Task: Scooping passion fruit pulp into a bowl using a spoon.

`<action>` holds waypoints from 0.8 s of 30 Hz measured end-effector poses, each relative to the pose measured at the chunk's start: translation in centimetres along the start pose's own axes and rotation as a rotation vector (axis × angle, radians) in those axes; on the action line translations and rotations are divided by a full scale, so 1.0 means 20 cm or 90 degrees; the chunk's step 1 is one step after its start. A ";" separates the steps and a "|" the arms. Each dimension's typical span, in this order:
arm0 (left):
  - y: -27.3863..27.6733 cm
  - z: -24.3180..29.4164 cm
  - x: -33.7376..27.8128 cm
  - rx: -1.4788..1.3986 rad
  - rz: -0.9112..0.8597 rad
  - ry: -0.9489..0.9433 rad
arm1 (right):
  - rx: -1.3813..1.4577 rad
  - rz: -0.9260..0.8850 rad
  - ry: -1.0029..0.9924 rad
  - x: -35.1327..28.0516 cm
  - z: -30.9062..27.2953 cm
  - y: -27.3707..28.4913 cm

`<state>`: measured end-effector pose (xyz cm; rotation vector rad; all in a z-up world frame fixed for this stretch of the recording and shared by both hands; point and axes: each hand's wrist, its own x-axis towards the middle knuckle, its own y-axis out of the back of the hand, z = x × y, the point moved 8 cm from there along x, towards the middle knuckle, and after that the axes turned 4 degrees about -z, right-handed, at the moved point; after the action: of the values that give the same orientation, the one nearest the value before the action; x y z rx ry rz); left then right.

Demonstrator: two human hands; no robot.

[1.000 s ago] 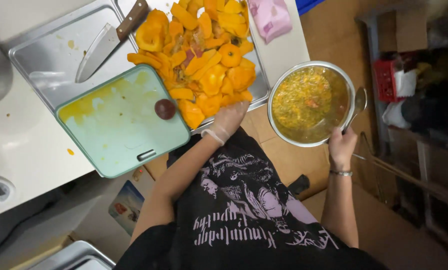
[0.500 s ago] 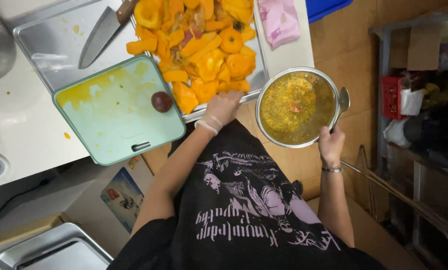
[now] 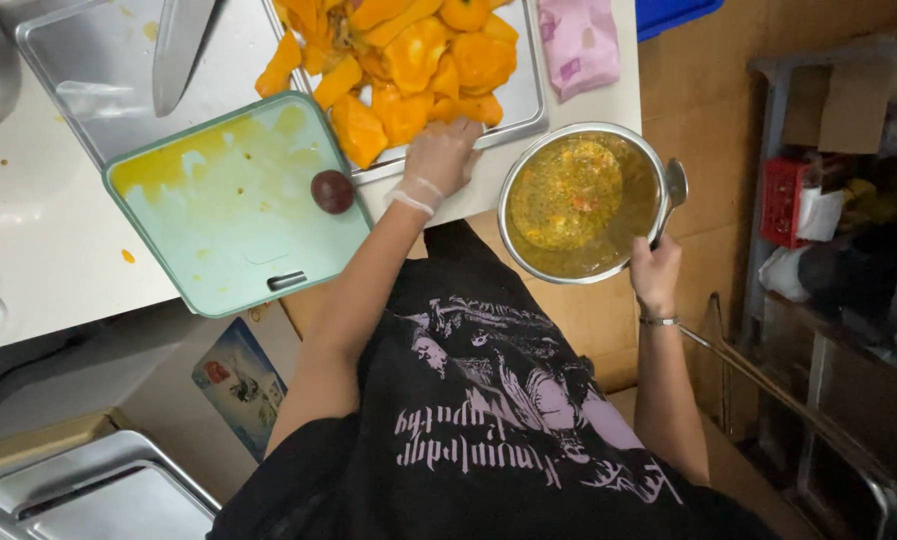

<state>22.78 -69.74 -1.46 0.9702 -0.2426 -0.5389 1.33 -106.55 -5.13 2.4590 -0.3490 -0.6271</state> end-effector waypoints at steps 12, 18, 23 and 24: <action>0.05 -0.05 0.12 -0.012 -0.007 0.020 | 0.061 -0.064 -0.003 0.08 -0.17 -0.16; 0.06 -0.09 0.19 0.032 0.046 -0.010 | 0.059 -0.049 -0.008 0.11 -0.14 -0.26; 0.05 -0.14 0.25 0.062 0.083 -0.023 | 0.045 -0.040 0.017 0.16 -0.15 -0.32; 0.06 -0.14 0.26 0.063 0.095 -0.040 | 0.068 -0.046 -0.004 0.17 -0.21 -0.33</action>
<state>28.72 -70.06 -2.26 1.0226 -0.3968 -0.4240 7.11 -100.61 -7.06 2.5820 -0.3044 -0.6631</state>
